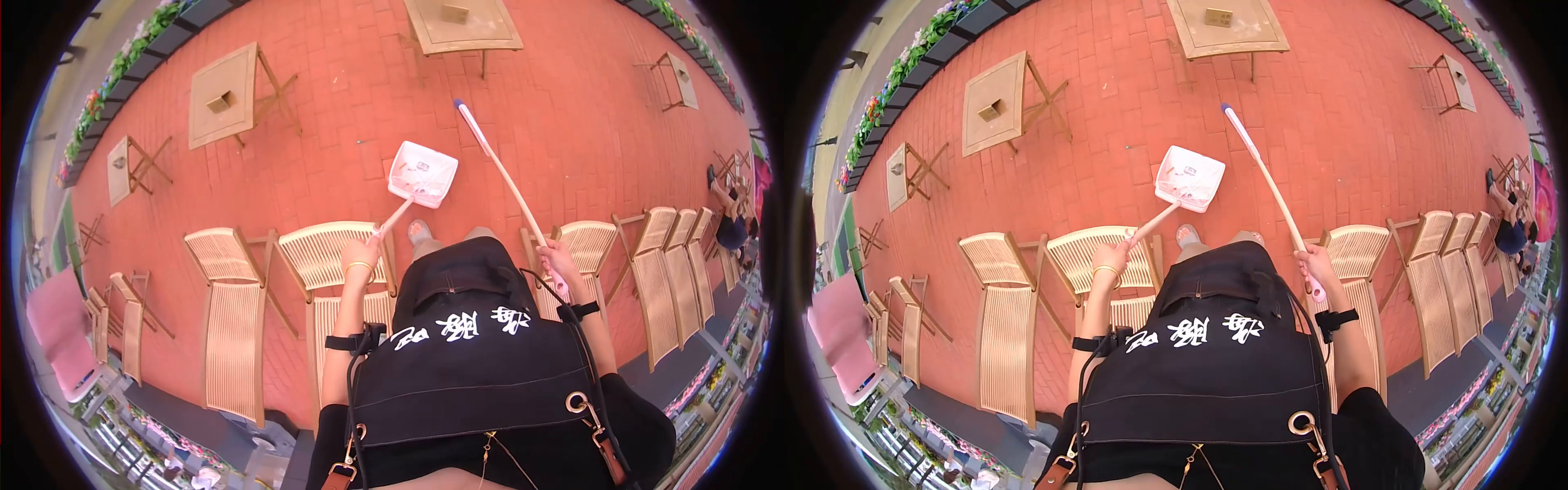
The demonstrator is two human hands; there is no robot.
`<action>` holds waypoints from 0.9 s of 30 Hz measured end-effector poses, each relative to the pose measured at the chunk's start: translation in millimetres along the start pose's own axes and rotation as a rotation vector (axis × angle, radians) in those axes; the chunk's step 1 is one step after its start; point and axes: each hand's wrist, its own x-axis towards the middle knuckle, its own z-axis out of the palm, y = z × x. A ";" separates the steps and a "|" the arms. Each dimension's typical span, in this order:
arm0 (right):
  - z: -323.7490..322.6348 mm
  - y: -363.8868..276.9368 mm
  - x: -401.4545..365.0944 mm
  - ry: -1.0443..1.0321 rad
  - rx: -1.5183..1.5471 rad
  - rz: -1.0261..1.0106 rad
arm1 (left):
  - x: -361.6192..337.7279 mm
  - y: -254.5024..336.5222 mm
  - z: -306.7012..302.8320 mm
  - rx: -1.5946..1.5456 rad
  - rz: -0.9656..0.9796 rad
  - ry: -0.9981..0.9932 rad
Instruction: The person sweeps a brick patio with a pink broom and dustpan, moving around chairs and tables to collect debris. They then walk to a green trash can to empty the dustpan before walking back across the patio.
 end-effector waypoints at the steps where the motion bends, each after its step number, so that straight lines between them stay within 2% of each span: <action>1: 5.9 -18.5 8.2 -0.031 -0.003 -0.030 | 0.7 -5.6 -1.6 -0.032 -0.033 0.049; 4: 34.2 -69.4 44.1 -0.110 -0.103 -0.091 | 9.5 -18.2 -6.1 0.057 0.021 0.253; 5: 47.5 -89.9 51.6 -0.143 -0.156 -0.092 | 4.2 -9.4 -17.9 0.037 -0.020 0.209; 9: 94.2 -143.7 93.2 -0.214 -0.359 -0.208 | 20.8 5.4 -42.9 -0.007 -0.091 0.301; 11: 112.3 -170.9 114.7 -0.252 -0.402 -0.214 | 29.9 4.5 -52.9 0.078 -0.144 0.365; 15: 142.3 -221.5 155.4 -0.376 -0.572 -0.237 | 39.1 29.2 -93.8 0.047 -0.273 0.426; 17: 155.5 -246.7 166.9 -0.433 -0.634 -0.254 | 44.8 39.9 -106.8 0.075 -0.318 0.426; 21: 177.1 -264.6 199.9 -0.401 -0.860 -0.309 | 80.5 46.6 -122.2 0.156 -0.355 0.345; 22: 181.3 -258.2 207.7 -0.396 -0.875 -0.298 | 86.7 49.1 -123.5 0.145 -0.358 0.330; 24: 187.9 -247.8 213.4 -0.512 -0.734 -0.094 | 91.6 60.7 -132.6 0.199 -0.376 0.371; 25: 186.6 -247.0 214.5 -0.506 -0.740 -0.082 | 92.8 65.9 -136.5 0.207 -0.376 0.375; 27: 181.7 -241.2 207.9 -0.566 -0.391 0.234 | 97.4 70.2 -141.3 0.225 -0.383 0.343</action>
